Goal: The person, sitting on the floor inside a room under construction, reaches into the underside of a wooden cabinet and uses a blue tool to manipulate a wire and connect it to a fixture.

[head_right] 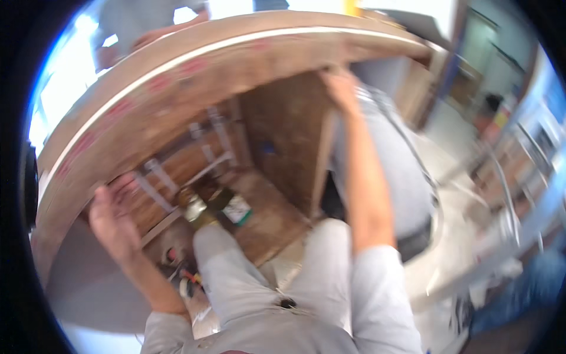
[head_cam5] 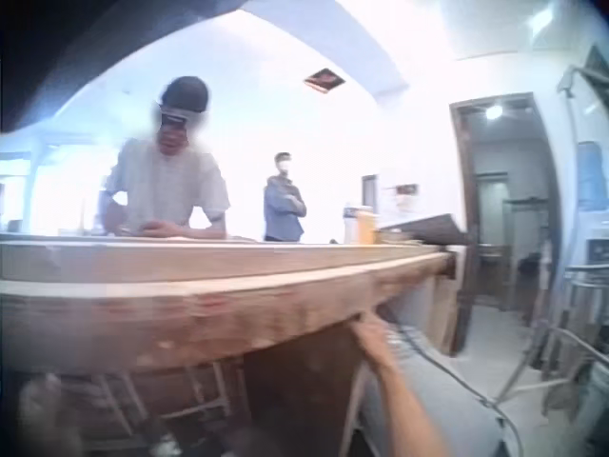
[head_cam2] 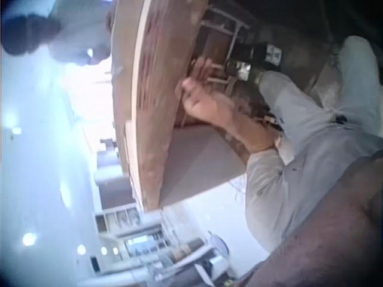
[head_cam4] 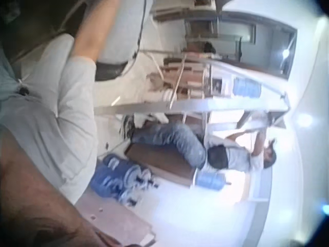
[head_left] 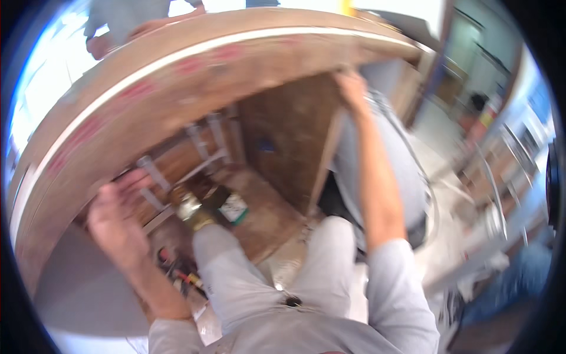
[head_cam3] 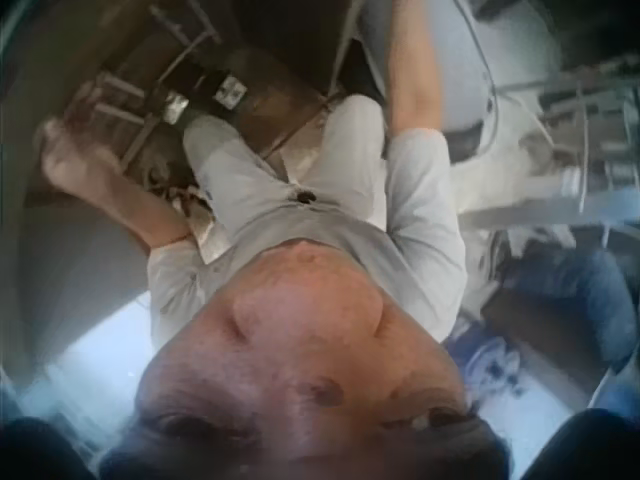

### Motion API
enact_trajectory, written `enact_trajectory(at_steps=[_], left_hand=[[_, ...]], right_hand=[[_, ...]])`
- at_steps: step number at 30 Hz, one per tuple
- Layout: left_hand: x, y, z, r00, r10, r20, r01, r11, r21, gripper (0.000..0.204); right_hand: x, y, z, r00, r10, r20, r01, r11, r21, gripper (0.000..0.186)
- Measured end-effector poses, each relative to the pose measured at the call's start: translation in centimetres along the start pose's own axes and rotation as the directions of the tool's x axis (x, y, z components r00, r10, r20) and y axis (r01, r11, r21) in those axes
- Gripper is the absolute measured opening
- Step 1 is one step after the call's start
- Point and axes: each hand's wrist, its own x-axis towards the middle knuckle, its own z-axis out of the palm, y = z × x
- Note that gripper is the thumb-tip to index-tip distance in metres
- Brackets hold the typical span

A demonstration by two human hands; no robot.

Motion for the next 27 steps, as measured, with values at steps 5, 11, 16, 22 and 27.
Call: enact_trajectory(at_steps=[5,11,16,22,27], left_hand=[[1.8,-0.4,-0.2,0.943,0.018,0.333,0.110,0.926,-0.361,0.047],[4.1,-2.9,-0.7,0.975,0.081,0.206,0.014,0.905,-0.425,0.046],[4.4,-1.9,0.4,0.972,0.219,0.090,-0.203,0.967,-0.156,0.052],[5.3,-1.9,-0.1,0.951,0.232,0.205,-0.122,0.890,-0.439,0.053],[6.1,-2.2,-1.0,0.946,0.259,0.197,-0.186,0.927,-0.326,0.051]], right_hand=[[0.9,-3.8,-2.7,0.711,0.637,0.297,-0.458,0.099,0.884,0.037],[1.1,-5.0,-5.0,0.714,0.654,0.250,-0.564,0.326,0.758,0.040],[1.2,-4.9,-5.6,0.702,0.649,0.295,-0.534,0.205,0.820,0.032],[1.3,-5.3,-4.7,0.735,0.615,0.286,-0.446,0.122,0.886,0.031],[1.2,-5.2,-4.6,0.731,0.618,0.289,-0.455,0.125,0.882,0.032]])
